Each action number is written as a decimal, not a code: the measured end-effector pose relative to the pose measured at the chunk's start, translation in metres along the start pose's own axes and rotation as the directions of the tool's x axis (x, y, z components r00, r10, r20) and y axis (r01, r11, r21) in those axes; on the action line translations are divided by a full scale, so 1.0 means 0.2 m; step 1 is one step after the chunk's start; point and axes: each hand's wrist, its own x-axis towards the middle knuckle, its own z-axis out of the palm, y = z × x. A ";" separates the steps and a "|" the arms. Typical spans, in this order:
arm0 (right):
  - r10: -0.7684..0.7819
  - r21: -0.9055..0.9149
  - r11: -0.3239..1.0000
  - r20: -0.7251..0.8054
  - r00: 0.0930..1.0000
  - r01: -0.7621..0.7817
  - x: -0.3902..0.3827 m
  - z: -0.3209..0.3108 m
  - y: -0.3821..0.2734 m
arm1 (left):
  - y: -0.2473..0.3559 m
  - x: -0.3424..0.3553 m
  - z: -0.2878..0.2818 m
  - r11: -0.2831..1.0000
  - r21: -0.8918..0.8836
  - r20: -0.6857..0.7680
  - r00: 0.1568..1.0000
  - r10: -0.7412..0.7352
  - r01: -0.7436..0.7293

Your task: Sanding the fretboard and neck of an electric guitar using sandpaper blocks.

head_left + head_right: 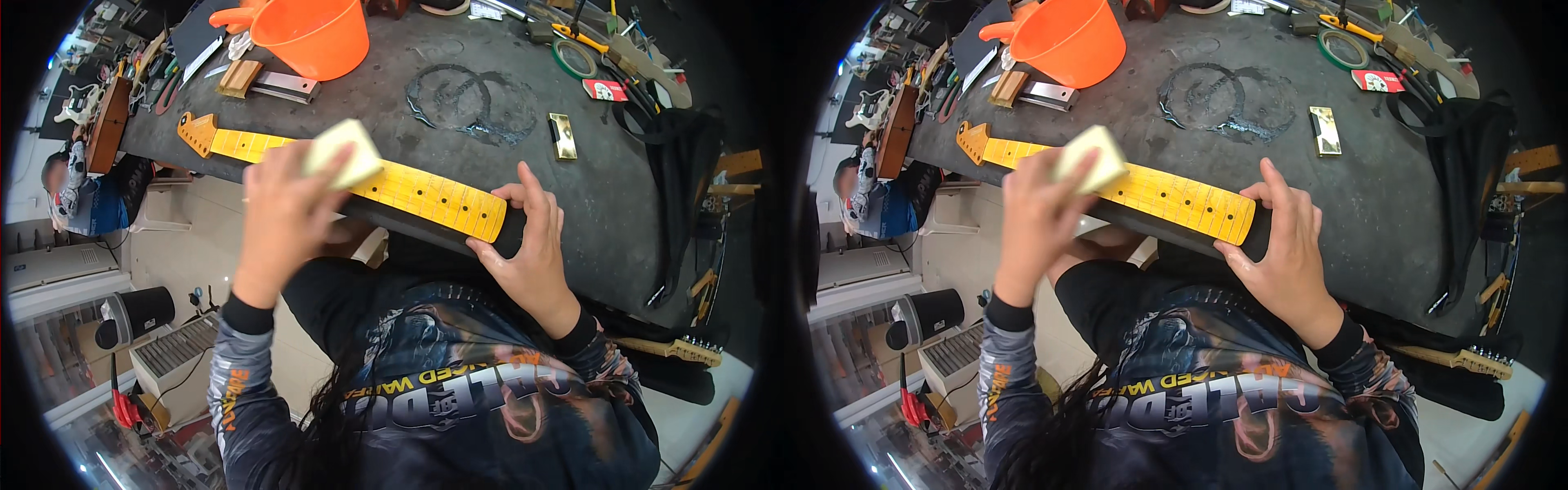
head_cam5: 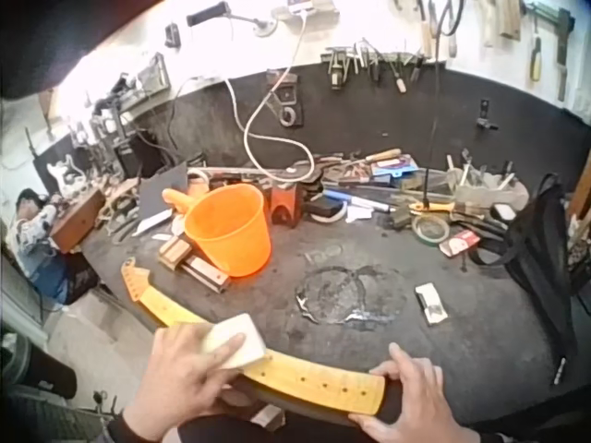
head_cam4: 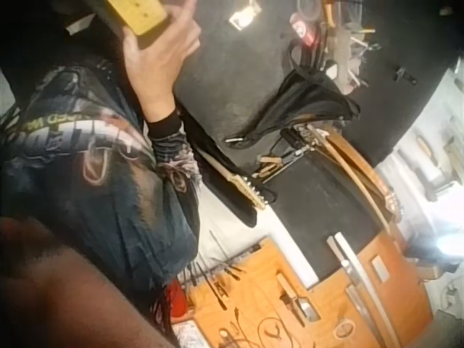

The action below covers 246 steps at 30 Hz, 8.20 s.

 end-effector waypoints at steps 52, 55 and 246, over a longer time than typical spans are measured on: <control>-0.041 -0.010 0.999 -0.003 0.999 0.041 -0.06 0.03 0.01 | -0.66 -0.19 0.07 0.877 0.146 -0.312 0.862 -0.399 0.458; -0.037 -0.019 0.999 0.001 0.999 0.038 -0.07 0.03 0.02 | -0.16 -0.15 0.08 0.976 -0.052 -0.227 0.949 -0.217 0.211; 0.168 0.849 0.496 0.111 0.980 -0.181 0.45 -0.03 0.28 | -0.08 -0.43 -0.01 0.068 -0.983 -0.174 0.740 -0.650 -0.172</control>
